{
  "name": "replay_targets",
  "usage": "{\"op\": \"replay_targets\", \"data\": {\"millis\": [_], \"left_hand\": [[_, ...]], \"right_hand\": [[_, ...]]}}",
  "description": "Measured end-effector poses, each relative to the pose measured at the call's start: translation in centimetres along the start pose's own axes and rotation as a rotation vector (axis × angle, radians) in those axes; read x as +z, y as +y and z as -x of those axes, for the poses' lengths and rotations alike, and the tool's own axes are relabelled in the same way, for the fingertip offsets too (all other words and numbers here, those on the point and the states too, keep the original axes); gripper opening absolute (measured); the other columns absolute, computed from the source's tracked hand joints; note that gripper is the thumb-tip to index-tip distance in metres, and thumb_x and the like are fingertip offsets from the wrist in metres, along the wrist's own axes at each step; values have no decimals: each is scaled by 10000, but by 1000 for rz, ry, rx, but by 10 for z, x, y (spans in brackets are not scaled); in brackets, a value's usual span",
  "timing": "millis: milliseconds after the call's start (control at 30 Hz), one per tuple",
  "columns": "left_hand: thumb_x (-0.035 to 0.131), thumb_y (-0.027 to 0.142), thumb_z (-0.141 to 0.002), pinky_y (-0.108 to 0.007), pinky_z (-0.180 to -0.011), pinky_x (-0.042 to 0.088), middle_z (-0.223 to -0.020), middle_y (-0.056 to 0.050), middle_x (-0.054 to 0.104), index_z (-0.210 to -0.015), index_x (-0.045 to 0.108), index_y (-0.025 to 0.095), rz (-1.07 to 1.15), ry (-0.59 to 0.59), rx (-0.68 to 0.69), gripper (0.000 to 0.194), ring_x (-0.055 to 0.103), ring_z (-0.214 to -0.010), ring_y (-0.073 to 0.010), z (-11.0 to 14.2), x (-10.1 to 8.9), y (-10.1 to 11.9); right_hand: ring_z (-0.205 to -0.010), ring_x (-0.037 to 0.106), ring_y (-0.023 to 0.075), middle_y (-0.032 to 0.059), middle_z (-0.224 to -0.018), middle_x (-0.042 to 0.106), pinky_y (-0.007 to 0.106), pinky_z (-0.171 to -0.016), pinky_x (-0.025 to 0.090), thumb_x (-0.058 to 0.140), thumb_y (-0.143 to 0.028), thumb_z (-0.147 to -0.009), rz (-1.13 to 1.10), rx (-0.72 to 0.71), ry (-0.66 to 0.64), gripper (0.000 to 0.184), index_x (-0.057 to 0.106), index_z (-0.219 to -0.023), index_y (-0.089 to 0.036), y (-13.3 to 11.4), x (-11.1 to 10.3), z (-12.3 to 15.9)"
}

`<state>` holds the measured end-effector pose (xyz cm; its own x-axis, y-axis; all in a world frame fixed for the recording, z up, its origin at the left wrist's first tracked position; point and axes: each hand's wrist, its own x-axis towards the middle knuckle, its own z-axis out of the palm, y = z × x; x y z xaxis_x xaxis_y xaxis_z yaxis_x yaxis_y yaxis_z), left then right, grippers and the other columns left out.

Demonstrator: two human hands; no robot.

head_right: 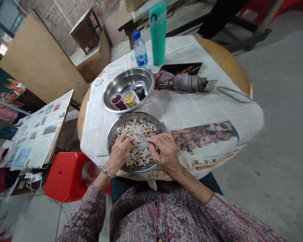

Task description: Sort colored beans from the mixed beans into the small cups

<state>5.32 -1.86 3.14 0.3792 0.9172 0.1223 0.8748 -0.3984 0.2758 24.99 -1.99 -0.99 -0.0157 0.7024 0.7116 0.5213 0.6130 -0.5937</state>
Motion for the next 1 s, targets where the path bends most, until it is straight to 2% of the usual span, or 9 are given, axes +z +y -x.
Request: {"op": "replay_targets", "data": {"millis": [233, 400, 1000], "left_hand": [[531, 198, -959, -377, -991, 495, -1063, -40, 573, -1124, 576, 233, 38, 9, -17, 174, 560, -1037, -183, 4, -2, 5], [515, 165, -957, -340, -958, 510, -1034, -36, 584, -1082, 593, 233, 93, 5, -29, 162, 567, -1023, -177, 8, -1, 7], [538, 118, -933, -349, -956, 509, -1007, -32, 602, -1053, 600, 221, 182, 40, -60, 170, 578, -1014, -180, 12, 1, 9]], "right_hand": [[-781, 654, 182, 13, -825, 717, 376, -822, 473, 544, -121, -876, 1, 12, -10, 181, 669, -926, -243, -1, 0, 0], [-794, 655, 182, 13, -828, 721, 371, -838, 474, 546, -111, -865, -12, 7, -13, 186, 671, -927, -234, 0, -1, -1], [-796, 669, 196, 13, -835, 727, 395, -830, 493, 552, -128, -866, -37, -6, -27, 185, 674, -936, -248, 2, -2, 0]]}}
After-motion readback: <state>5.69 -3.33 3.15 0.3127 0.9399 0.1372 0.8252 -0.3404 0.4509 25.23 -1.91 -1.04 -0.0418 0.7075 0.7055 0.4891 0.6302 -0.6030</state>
